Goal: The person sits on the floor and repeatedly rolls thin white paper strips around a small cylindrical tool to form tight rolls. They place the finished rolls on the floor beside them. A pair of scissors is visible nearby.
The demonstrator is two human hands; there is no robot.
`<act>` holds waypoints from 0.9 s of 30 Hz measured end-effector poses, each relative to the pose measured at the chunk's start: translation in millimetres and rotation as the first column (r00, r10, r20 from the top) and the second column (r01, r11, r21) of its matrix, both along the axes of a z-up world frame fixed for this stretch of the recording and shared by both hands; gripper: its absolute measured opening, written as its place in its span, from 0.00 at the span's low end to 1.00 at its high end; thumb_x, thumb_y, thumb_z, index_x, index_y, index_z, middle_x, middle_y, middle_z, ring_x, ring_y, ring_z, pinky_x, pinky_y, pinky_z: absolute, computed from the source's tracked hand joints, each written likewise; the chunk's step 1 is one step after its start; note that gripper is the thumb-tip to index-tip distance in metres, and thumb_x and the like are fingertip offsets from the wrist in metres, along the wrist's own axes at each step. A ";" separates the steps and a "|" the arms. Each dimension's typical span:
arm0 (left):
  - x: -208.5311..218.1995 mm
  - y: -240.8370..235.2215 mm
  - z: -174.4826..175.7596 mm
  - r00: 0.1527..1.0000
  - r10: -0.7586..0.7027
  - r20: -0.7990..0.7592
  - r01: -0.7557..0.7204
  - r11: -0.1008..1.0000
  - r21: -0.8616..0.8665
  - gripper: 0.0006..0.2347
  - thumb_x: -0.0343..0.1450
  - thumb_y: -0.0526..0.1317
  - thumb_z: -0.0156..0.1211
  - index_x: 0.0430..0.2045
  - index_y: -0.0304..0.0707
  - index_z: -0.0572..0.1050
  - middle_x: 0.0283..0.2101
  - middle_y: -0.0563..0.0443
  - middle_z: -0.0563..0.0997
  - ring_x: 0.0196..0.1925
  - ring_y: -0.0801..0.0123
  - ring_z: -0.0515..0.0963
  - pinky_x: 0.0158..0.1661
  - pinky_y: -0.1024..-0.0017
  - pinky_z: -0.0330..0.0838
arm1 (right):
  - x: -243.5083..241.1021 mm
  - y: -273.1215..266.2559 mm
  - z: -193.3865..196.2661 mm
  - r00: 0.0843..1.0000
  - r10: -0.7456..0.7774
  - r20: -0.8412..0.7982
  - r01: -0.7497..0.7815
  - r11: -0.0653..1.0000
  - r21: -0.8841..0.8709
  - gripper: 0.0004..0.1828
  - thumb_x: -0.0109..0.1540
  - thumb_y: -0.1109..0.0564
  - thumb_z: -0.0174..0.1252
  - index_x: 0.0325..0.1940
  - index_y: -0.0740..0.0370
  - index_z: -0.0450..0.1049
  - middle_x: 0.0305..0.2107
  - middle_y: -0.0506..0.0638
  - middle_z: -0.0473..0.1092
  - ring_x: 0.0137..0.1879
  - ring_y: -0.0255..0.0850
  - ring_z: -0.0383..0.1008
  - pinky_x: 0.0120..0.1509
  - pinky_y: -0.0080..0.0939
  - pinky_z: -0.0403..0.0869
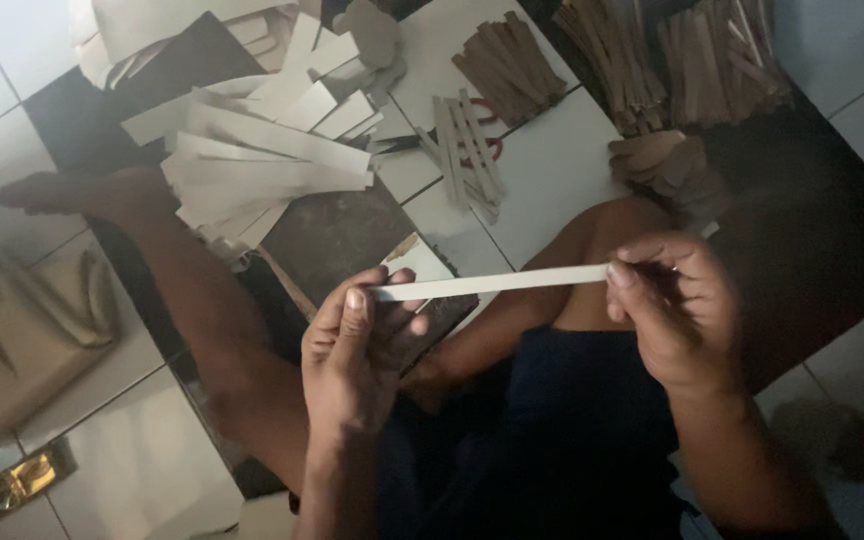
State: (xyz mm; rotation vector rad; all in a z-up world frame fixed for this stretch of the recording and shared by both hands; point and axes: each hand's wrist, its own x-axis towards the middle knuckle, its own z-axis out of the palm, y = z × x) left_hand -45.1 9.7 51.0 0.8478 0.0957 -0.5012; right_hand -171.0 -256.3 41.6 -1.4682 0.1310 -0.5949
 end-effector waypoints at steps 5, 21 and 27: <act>-8.1 -16.0 -4.8 0.987 0.164 0.002 -0.163 0.985 -0.046 0.12 0.79 0.38 0.52 0.49 0.28 0.76 0.51 0.33 0.81 0.49 0.54 0.85 0.46 0.59 0.83 | 7.0 -0.4 -7.0 0.993 -0.114 -0.006 0.111 0.978 -0.175 0.07 0.71 0.63 0.60 0.52 0.60 0.71 0.26 0.44 0.69 0.26 0.22 0.63 0.28 0.22 0.62; 22.2 -5.0 -47.6 0.883 -0.054 0.467 -0.272 0.752 0.601 0.12 0.80 0.37 0.50 0.52 0.27 0.77 0.49 0.39 0.85 0.53 0.58 0.84 0.54 0.65 0.78 | 72.9 -54.4 -104.7 0.896 -0.059 -0.440 0.201 0.938 0.283 0.11 0.65 0.57 0.61 0.50 0.61 0.75 0.36 0.46 0.75 0.34 0.32 0.73 0.35 0.33 0.72; 19.8 -7.4 -42.0 0.718 -0.248 0.651 -0.418 0.594 0.688 0.07 0.76 0.32 0.53 0.43 0.28 0.78 0.46 0.39 0.84 0.48 0.60 0.86 0.49 0.67 0.79 | 149.4 -35.0 -168.0 0.808 -0.008 -0.589 0.219 0.932 0.288 0.19 0.62 0.55 0.64 0.55 0.65 0.74 0.37 0.50 0.76 0.36 0.36 0.76 0.37 0.37 0.75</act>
